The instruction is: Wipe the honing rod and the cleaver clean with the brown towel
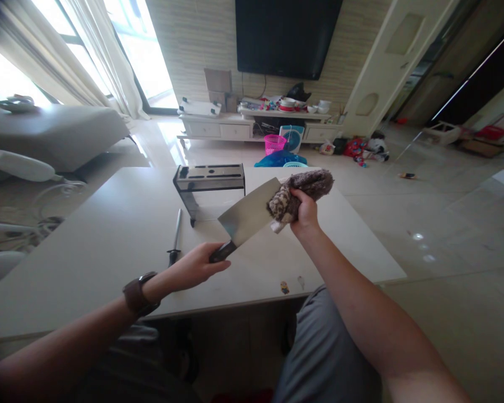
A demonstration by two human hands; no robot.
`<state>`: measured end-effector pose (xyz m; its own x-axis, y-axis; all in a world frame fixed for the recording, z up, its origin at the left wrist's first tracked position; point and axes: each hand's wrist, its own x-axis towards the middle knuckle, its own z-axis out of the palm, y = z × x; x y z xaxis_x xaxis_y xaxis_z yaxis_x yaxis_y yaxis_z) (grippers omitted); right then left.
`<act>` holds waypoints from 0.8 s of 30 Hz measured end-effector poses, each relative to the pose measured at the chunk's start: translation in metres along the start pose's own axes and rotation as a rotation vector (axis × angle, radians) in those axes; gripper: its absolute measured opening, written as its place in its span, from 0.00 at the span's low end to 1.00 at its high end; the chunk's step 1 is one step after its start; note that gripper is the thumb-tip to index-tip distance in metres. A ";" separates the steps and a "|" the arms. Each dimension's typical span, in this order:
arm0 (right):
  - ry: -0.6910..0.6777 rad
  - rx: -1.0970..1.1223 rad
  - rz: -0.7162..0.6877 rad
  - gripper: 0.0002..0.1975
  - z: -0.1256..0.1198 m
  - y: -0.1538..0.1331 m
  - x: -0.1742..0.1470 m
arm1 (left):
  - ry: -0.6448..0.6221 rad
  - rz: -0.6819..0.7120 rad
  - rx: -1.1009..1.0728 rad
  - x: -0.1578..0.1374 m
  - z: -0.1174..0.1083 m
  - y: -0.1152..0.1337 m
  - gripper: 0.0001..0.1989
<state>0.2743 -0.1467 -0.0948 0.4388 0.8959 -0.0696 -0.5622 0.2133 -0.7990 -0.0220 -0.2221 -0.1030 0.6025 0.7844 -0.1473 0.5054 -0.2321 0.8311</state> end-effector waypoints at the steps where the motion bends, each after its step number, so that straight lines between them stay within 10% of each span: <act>1: 0.010 -0.002 0.033 0.09 0.002 0.000 -0.003 | 0.001 -0.003 0.002 0.000 0.000 -0.001 0.13; 24: 0.029 -0.049 0.178 0.10 0.015 0.007 -0.023 | 0.006 -0.014 0.053 0.000 0.002 -0.006 0.14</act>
<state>0.2500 -0.1604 -0.0898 0.3559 0.9059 -0.2296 -0.5982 0.0320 -0.8007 -0.0234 -0.2216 -0.1098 0.5911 0.7915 -0.1554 0.5463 -0.2510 0.7991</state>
